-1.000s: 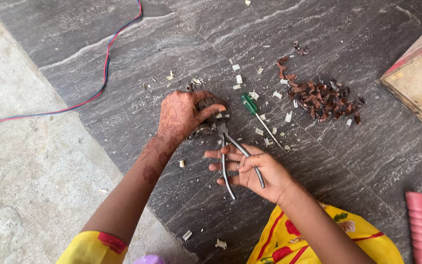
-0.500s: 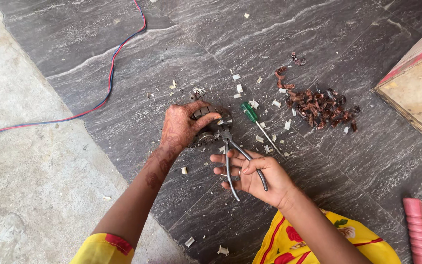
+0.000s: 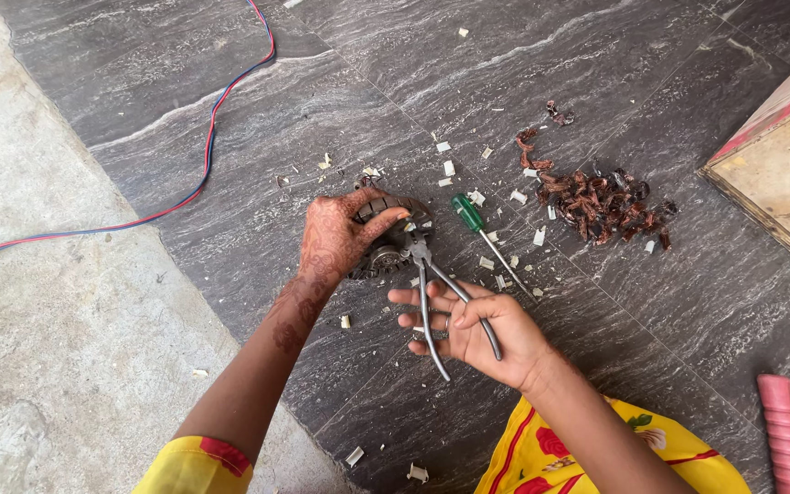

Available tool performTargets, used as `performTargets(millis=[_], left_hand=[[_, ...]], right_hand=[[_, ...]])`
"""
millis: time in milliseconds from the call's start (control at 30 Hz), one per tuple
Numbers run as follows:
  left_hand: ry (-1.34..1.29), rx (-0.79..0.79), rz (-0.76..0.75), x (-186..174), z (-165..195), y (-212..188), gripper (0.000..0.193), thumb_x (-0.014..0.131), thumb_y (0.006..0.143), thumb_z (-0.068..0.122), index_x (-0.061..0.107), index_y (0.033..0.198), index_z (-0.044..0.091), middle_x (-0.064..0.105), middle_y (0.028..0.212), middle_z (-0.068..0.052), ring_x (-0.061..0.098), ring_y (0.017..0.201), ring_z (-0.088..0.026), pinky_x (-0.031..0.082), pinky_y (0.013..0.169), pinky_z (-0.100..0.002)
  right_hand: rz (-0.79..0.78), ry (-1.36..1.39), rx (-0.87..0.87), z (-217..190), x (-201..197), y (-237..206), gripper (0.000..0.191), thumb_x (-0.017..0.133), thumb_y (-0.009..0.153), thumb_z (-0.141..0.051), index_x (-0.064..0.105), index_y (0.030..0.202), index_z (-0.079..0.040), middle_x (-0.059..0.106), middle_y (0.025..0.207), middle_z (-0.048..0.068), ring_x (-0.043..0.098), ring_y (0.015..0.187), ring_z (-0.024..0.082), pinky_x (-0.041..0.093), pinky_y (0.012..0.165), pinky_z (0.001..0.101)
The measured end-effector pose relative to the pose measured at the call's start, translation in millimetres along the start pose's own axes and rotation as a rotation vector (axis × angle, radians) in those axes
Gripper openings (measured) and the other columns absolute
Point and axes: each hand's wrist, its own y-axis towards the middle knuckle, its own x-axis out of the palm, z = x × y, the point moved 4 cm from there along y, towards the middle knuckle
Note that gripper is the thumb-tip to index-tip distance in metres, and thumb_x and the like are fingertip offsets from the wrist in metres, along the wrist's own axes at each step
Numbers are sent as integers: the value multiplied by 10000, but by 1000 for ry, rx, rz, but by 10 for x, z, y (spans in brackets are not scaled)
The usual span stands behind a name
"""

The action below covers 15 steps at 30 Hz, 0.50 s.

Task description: The person uses pliers and a screwdriver to remove copper windings and white insulating pieces from a motor stator. They work methodically around the stator, pulling out wires and prying out insulation, then gather the removed copper into a pile.

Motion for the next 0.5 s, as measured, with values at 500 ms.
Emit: performTargets(millis=[500], left_hand=[[22,53,92,25,-43,-37,421,817,825,460,776,1061,114,790,777,-93,771,640,-179,618,613,-342]], right_hand=[[-93,96,3,6,20,59,379,533,735,6,672,1087,-21,577,1427,290,622,1225,362,509,1057,610]])
